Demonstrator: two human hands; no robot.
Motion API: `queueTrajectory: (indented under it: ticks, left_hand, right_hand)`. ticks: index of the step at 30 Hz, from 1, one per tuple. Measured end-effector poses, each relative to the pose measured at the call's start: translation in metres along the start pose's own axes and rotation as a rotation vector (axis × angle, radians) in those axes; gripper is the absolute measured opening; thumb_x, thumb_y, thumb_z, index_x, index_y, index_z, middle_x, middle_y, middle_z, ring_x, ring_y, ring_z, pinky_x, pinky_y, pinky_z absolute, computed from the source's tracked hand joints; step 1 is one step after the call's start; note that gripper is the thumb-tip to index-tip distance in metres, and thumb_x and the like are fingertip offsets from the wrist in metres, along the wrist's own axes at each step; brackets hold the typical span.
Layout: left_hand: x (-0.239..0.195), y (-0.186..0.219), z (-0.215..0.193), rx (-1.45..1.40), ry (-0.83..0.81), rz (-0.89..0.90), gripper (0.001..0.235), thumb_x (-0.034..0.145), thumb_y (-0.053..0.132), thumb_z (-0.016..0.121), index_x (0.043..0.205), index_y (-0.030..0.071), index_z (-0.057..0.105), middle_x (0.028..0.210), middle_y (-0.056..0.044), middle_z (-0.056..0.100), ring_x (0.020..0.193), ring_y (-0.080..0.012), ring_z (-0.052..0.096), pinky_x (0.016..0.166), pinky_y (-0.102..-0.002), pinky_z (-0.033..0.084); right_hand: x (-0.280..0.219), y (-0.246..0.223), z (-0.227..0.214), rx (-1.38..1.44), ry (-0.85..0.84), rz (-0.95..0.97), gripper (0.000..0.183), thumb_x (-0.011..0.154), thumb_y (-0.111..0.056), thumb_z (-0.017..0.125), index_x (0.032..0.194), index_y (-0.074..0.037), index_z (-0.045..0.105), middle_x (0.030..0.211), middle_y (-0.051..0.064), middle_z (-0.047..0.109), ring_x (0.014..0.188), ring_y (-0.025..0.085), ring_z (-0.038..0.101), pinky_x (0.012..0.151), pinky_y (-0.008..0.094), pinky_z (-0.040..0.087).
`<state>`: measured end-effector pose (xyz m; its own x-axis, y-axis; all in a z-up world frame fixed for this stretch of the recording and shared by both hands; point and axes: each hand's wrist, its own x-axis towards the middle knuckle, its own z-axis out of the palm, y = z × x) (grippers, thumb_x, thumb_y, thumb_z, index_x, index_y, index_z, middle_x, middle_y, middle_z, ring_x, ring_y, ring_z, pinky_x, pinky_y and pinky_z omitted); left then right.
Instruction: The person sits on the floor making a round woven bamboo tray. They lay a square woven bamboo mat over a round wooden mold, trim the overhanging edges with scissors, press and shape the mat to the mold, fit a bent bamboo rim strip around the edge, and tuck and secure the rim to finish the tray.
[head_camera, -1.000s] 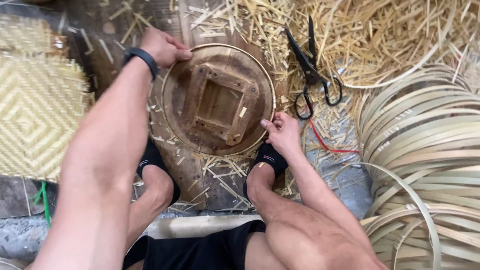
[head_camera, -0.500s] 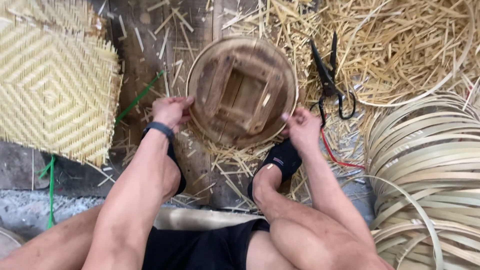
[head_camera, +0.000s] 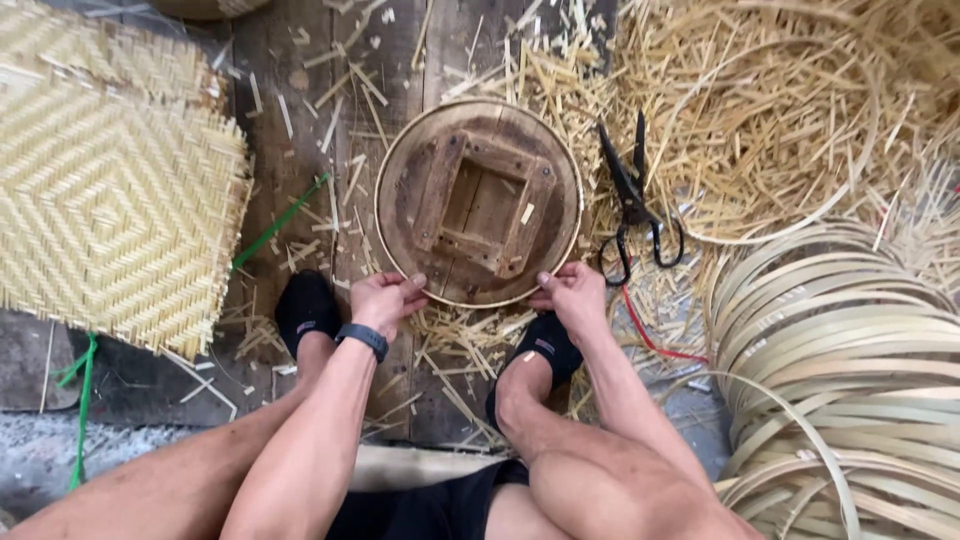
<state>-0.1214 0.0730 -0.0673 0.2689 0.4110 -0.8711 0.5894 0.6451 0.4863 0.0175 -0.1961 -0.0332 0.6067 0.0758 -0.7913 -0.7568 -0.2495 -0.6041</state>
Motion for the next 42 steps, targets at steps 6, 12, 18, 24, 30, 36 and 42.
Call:
queueTrajectory:
  ticks: [6, 12, 18, 24, 30, 36, 42]
  left_hand:
    - [-0.001, 0.051, 0.007, 0.009, 0.094, 0.146, 0.041, 0.086, 0.018, 0.081, 0.119, 0.005, 0.060, 0.100, -0.007, 0.073, 0.080, -0.0160, 0.071, 0.069, -0.032, 0.061]
    - [-0.103, 0.107, 0.034, 0.635, 0.137, 0.606, 0.046, 0.087, 0.033, 0.086, 0.110, -0.002, 0.069, 0.098, -0.013, 0.077, 0.083, -0.0182, 0.071, 0.074, -0.029, 0.057]
    - [-0.110, 0.108, 0.040, 0.163, -0.387, 1.015, 0.054, 0.098, 0.036, 0.075, 0.136, -0.001, 0.063, 0.134, -0.020, 0.066, 0.119, -0.0206, 0.068, 0.105, -0.037, 0.058]
    - [-0.147, 0.116, 0.060, -0.249, -0.460, 0.534, 0.070, 0.097, 0.053, 0.058, 0.154, 0.014, 0.046, 0.139, -0.020, 0.067, 0.123, -0.0286, 0.071, 0.103, -0.040, 0.059]
    - [-0.151, 0.110, 0.072, 0.344, -0.451, 0.688, 0.083, 0.087, 0.054, 0.067, 0.149, 0.006, 0.042, 0.136, -0.020, 0.060, 0.117, -0.0284, 0.064, 0.099, -0.041, 0.052]
    - [-0.015, 0.077, -0.026, 0.802, -0.085, 0.367, 0.051, 0.103, 0.045, 0.056, 0.127, 0.000, 0.062, 0.109, -0.021, 0.072, 0.086, -0.0292, 0.075, 0.074, -0.038, 0.059]
    - [-0.009, 0.074, -0.006, 0.593, -0.076, -0.167, 0.046, 0.105, 0.029, 0.055, 0.129, -0.011, 0.056, 0.110, -0.029, 0.071, 0.068, -0.0353, 0.078, 0.060, -0.041, 0.063]
  right_hand:
    - [-0.055, -0.078, 0.016, -0.481, 0.188, -0.447, 0.051, 0.091, -0.021, 0.075, 0.131, 0.002, 0.054, 0.112, 0.020, 0.067, 0.097, 0.028, 0.072, 0.080, 0.037, 0.063]
    - [-0.063, -0.135, 0.060, -0.227, -0.263, -0.404, 0.061, 0.096, -0.028, 0.066, 0.145, -0.004, 0.038, 0.131, 0.010, 0.057, 0.121, 0.021, 0.059, 0.105, 0.044, 0.049]
    - [-0.073, -0.156, 0.037, 0.614, -0.332, -0.144, 0.048, 0.083, -0.016, 0.070, 0.125, -0.006, 0.049, 0.120, 0.009, 0.060, 0.118, 0.023, 0.057, 0.105, 0.050, 0.048]
    - [-0.079, -0.116, -0.001, 0.654, -0.384, -0.261, 0.024, 0.087, -0.004, 0.057, 0.111, 0.002, 0.059, 0.089, 0.009, 0.061, 0.081, 0.019, 0.058, 0.077, 0.036, 0.051]
    - [-0.086, -0.118, 0.007, 0.681, -0.307, -0.238, 0.019, 0.086, -0.002, 0.057, 0.104, -0.002, 0.059, 0.085, 0.007, 0.062, 0.074, 0.016, 0.059, 0.070, 0.032, 0.051]
    - [-0.099, -0.124, -0.044, 0.787, -0.360, -0.271, 0.026, 0.096, -0.012, 0.049, 0.111, 0.004, 0.064, 0.095, 0.013, 0.067, 0.087, 0.024, 0.067, 0.084, 0.041, 0.058]
    - [-0.104, -0.110, -0.089, 0.829, -0.237, -0.530, 0.032, 0.095, -0.003, 0.041, 0.113, 0.014, 0.063, 0.099, 0.021, 0.070, 0.092, 0.028, 0.070, 0.091, 0.040, 0.059]
